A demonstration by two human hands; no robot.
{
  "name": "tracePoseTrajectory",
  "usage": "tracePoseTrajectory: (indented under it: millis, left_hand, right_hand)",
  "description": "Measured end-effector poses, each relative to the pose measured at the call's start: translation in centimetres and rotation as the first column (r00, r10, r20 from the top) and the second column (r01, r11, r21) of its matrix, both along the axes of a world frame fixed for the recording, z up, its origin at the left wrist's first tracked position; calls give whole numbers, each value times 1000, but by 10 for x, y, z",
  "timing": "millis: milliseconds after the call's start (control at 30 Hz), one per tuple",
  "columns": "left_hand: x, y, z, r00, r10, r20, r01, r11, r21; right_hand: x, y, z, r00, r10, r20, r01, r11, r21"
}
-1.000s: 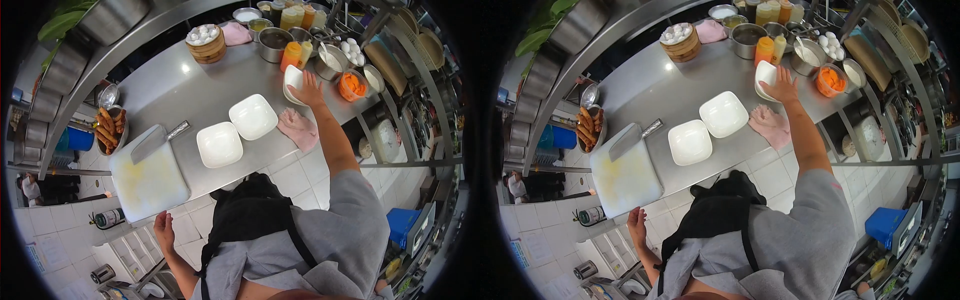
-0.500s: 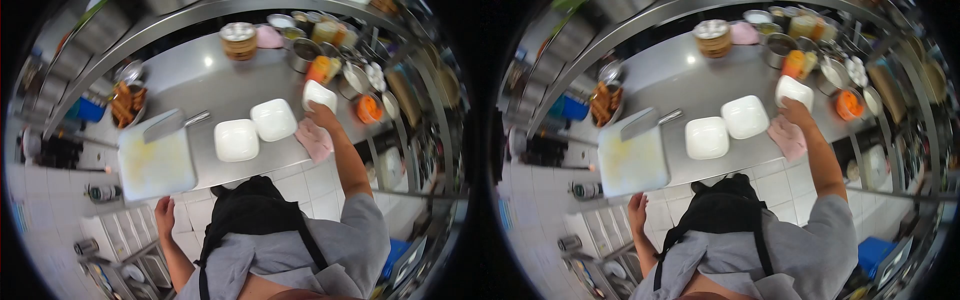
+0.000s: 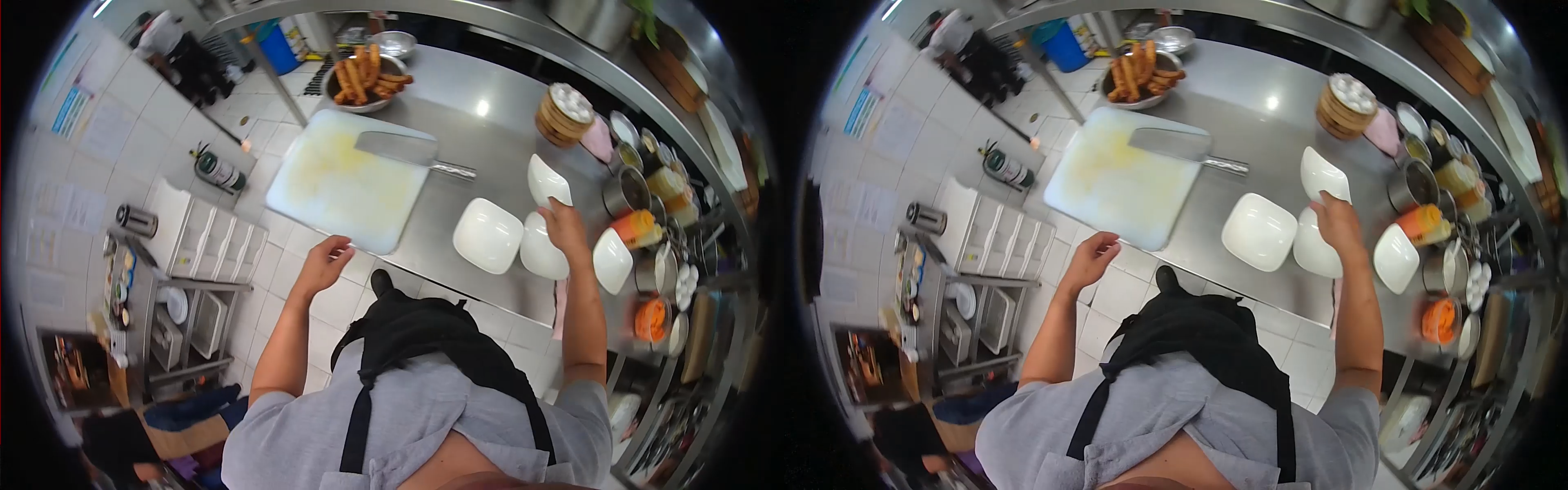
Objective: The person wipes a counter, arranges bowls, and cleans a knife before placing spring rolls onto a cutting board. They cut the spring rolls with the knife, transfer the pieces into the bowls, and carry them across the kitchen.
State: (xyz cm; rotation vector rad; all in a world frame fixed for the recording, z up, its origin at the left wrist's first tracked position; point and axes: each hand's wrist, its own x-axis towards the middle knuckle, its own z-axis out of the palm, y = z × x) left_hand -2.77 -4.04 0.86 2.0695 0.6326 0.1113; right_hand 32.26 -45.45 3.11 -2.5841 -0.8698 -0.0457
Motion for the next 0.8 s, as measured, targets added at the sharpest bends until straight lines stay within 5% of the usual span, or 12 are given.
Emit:
tracePoseTrajectory:
  millis: [200,233,267,300,367,467,733,800]
  left_hand:
    - [-48,-4,6,995,92,29,-92,995,23]
    - [-62,-2,2,990,138,26,-139,990,35]
    - [-76,-1,-3,984,180,16,-180,983,41]
    - [-89,-2,-6,973,231,2,-231,972,37]
    - [-108,-7,-8,950,311,-38,-310,950,28]
    - [-120,-16,-6,925,371,-76,-372,928,-2]
    - [-99,-12,-22,973,232,-12,-232,972,-19]
    - [-99,-2,-25,978,207,33,-208,976,57]
  right_hand:
    - [36,92,-69,998,63,-8,-63,968,-241]
    - [38,94,-83,989,133,57,-119,971,-208]
    - [32,102,-73,990,110,-88,-127,964,-231]
    - [39,93,-93,957,284,-53,-284,959,12]
    - [36,97,-95,958,230,-172,-239,970,-34]
    - [6,99,-85,963,267,-41,-268,928,-258]
    - [3,99,-88,982,188,-21,-187,954,-234]
    - [-5,96,-94,962,256,93,-254,966,-40]
